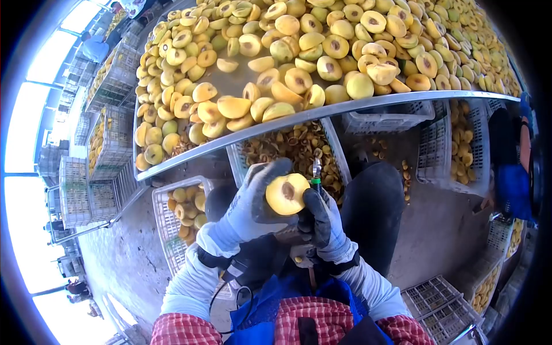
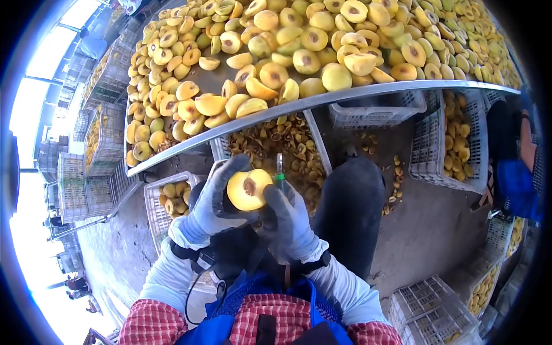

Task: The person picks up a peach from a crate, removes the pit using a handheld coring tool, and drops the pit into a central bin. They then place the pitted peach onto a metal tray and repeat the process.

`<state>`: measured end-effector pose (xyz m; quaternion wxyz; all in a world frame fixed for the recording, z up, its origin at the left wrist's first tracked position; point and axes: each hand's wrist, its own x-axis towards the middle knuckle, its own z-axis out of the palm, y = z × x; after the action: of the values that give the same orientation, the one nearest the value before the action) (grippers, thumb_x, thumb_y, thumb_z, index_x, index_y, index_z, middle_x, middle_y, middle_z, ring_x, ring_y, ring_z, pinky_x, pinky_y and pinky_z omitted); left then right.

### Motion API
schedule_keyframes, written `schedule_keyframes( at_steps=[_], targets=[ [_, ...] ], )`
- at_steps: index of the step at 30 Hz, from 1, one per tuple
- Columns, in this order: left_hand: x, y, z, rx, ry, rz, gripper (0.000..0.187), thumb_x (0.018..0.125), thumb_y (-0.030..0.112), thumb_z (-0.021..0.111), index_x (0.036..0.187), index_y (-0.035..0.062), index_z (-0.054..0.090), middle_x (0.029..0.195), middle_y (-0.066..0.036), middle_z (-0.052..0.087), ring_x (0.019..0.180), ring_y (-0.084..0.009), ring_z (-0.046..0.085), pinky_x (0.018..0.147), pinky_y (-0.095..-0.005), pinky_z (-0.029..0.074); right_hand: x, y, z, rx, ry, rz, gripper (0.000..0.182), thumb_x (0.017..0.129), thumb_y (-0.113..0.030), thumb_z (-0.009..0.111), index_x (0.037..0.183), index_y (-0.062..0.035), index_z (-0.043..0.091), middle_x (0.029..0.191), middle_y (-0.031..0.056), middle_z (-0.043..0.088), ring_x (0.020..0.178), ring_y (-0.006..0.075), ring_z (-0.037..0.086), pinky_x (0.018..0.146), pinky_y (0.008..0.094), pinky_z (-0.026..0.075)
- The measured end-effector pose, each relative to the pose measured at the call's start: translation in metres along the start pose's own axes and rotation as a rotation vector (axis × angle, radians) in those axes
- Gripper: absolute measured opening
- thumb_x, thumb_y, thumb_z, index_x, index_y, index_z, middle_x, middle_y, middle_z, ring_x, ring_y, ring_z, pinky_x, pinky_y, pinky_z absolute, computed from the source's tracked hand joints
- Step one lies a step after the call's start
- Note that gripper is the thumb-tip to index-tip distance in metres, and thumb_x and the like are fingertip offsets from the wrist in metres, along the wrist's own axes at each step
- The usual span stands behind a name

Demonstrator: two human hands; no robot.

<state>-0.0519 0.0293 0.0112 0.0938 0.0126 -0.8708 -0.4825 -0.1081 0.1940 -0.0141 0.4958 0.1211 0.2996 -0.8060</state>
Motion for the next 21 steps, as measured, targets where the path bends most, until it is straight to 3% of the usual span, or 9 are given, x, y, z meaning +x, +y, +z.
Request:
schedule_keyframes(
  at_steps=[2,4,5,8,9,13,16,17,21],
  targets=[
    [-0.022,0.007,0.022,-0.746,0.144,-0.284,0.089,0.067,0.011,0.080,0.139,0.0018,0.030,0.130,-0.011,0.043,0.122,-0.0223,0.042,0.100,-0.0343,0.038,-0.003,0.008,-0.007,0.066,-0.070,-0.026,0.034,0.088,-0.032,0.063,0.110,-0.0092,0.052,0.075,-0.0018,0.055,0.048,0.0044,0.043,0.042,0.0177,0.034],
    [-0.027,0.016,0.030,-0.911,0.143,-0.273,0.078,0.079,0.024,0.072,0.140,0.0009,0.028,0.134,-0.010,0.040,0.123,-0.0213,0.041,0.101,-0.0325,0.036,-0.010,0.003,0.002,-0.040,-0.067,-0.067,0.034,0.088,-0.032,0.062,0.111,-0.0094,0.051,0.074,-0.0021,0.055,0.048,0.0044,0.043,0.041,0.0177,0.033],
    [-0.030,0.012,0.037,-0.781,0.185,-0.196,0.069,0.088,0.034,0.060,0.140,-0.0006,0.029,0.131,-0.011,0.044,0.120,-0.0205,0.044,0.100,-0.0311,0.036,-0.014,0.003,0.004,-0.093,-0.064,-0.082,0.034,0.089,-0.032,0.062,0.111,-0.0095,0.051,0.073,-0.0022,0.055,0.047,0.0044,0.043,0.041,0.0178,0.033],
    [-0.034,0.019,0.046,-0.763,0.325,-0.320,0.065,0.091,0.038,0.055,0.138,-0.0014,0.032,0.126,-0.012,0.049,0.115,-0.0198,0.048,0.098,-0.0304,0.038,-0.015,0.022,-0.003,-0.064,-0.037,-0.098,0.036,0.089,-0.033,0.061,0.114,-0.0092,0.051,0.075,-0.0015,0.055,0.049,0.0046,0.044,0.041,0.0174,0.033],
    [-0.036,0.026,0.053,-0.720,0.412,-0.285,0.059,0.093,0.038,0.051,0.135,-0.0021,0.036,0.121,-0.013,0.052,0.109,-0.0192,0.051,0.096,-0.0303,0.039,-0.015,0.031,0.002,-0.083,0.042,-0.121,0.029,0.092,-0.031,0.056,0.110,-0.0092,0.052,0.064,-0.0011,0.053,0.043,0.0068,0.045,0.038,0.0186,0.034],
    [-0.044,0.023,0.071,-0.649,0.660,-0.258,0.051,0.094,0.039,0.050,0.125,-0.0023,0.046,0.111,-0.012,0.057,0.098,-0.0180,0.056,0.088,-0.0290,0.045,-0.019,0.036,-0.002,-0.071,-0.081,-0.054,0.023,0.093,-0.025,0.054,0.105,-0.0066,0.053,0.070,0.0017,0.057,0.052,0.0094,0.052,0.045,0.0214,0.041],
    [-0.049,0.004,0.057,-0.740,0.645,-0.516,0.045,0.094,0.037,0.051,0.115,-0.0022,0.054,0.100,-0.010,0.062,0.090,-0.0161,0.059,0.081,-0.0276,0.048,-0.005,0.042,-0.022,-0.954,-0.054,-0.653,0.029,0.090,-0.027,0.058,0.104,-0.0027,0.052,0.075,0.0082,0.057,0.060,0.0147,0.055,0.052,0.0294,0.044],
    [-0.043,0.008,0.051,-0.717,0.623,-0.480,0.040,0.094,0.035,0.053,0.107,-0.0021,0.059,0.092,-0.008,0.064,0.084,-0.0149,0.060,0.076,-0.0267,0.048,-0.013,0.032,-0.013,-0.987,-0.054,-0.547,0.025,0.089,-0.023,0.058,0.100,-0.0011,0.052,0.074,0.0151,0.056,0.063,0.0259,0.059,0.057,0.0377,0.046],
    [-0.040,0.010,0.041,-0.688,0.542,-0.521,0.037,0.092,0.029,0.057,0.109,-0.0025,0.059,0.094,-0.009,0.064,0.083,-0.0148,0.060,0.076,-0.0260,0.048,-0.014,0.020,-0.009,-1.391,-0.073,-0.592,0.020,0.087,-0.020,0.057,0.094,-0.0023,0.051,0.074,0.0203,0.058,0.070,0.0376,0.060,0.058,0.0405,0.047]
  ],
)
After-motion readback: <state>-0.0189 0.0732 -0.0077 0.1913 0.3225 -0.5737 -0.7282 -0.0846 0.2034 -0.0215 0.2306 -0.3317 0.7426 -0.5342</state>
